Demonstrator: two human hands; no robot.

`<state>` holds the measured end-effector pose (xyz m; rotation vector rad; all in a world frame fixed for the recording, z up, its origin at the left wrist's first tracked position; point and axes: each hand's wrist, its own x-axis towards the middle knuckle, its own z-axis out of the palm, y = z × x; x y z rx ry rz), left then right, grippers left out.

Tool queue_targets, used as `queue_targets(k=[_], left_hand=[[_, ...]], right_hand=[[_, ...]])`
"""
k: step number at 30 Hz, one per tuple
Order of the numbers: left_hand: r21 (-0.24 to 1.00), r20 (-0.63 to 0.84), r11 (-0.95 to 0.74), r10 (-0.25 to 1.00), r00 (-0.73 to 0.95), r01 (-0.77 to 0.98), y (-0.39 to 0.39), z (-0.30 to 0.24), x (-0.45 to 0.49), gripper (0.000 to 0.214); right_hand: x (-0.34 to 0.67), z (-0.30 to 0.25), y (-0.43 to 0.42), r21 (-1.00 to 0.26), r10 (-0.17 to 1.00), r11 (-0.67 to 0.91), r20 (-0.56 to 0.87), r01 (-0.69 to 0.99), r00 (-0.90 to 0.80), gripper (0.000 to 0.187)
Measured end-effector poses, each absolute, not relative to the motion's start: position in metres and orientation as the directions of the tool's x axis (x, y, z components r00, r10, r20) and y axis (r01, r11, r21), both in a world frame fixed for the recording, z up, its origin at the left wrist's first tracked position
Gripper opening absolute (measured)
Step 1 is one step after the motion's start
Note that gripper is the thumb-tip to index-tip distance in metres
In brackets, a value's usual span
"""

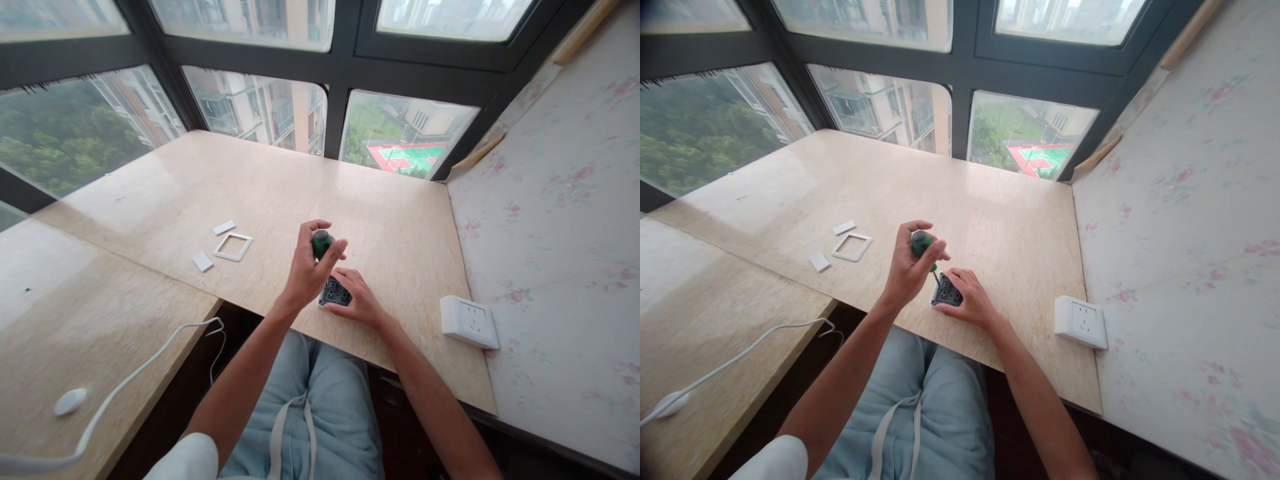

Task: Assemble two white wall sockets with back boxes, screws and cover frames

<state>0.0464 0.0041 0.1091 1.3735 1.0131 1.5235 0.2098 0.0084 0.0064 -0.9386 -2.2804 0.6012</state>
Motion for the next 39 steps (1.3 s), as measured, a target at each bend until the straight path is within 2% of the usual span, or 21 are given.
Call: queue_targets(k=[6, 11, 15, 22, 25, 30, 36, 39], left_hand=[[0.902, 0.330, -0.361, 0.930, -0.162, -0.238, 0.005, 0.109, 0.048, 0.047], [0.915, 0.315, -0.346, 0.934, -0.167, -0.206, 0.007, 0.106, 0.047, 0.031], [0.935, 0.296, -0.321, 0.940, -0.171, -0.148, 0.006, 0.105, 0.047, 0.027], [0.887, 0.331, -0.325, 0.943, -0.040, -0.327, 0.009, 0.112, 0.058, 0.027], [0.902, 0.322, -0.316, 0.946, -0.029, -0.296, 0.010, 0.111, 0.064, 0.025], [0.927, 0.324, -0.337, 0.941, -0.103, -0.162, 0.013, 0.107, 0.064, 0.039], [0.933, 0.340, -0.346, 0.938, -0.068, -0.101, 0.010, 0.112, 0.049, 0.021], [0.914, 0.370, -0.376, 0.926, -0.072, -0.150, 0.009, 0.118, 0.044, 0.027]], right_hand=[[0.211, 0.004, 0.008, -0.594, 0.733, 0.656, 0.356, 0.465, -0.579, 0.071], [0.212, 0.003, 0.009, -0.590, 0.725, 0.665, 0.365, 0.457, -0.584, 0.072], [0.211, 0.003, 0.009, -0.594, 0.729, 0.660, 0.360, 0.460, -0.582, 0.074], [0.210, 0.005, 0.009, -0.589, 0.728, 0.664, 0.368, 0.460, -0.579, 0.073], [0.210, 0.005, 0.009, -0.584, 0.725, 0.668, 0.373, 0.461, -0.579, 0.071], [0.210, 0.006, 0.009, -0.591, 0.733, 0.657, 0.354, 0.468, -0.581, 0.066], [0.211, 0.007, 0.008, -0.591, 0.737, 0.652, 0.347, 0.476, -0.580, 0.073], [0.211, 0.006, 0.008, -0.592, 0.739, 0.650, 0.345, 0.477, -0.579, 0.073]])
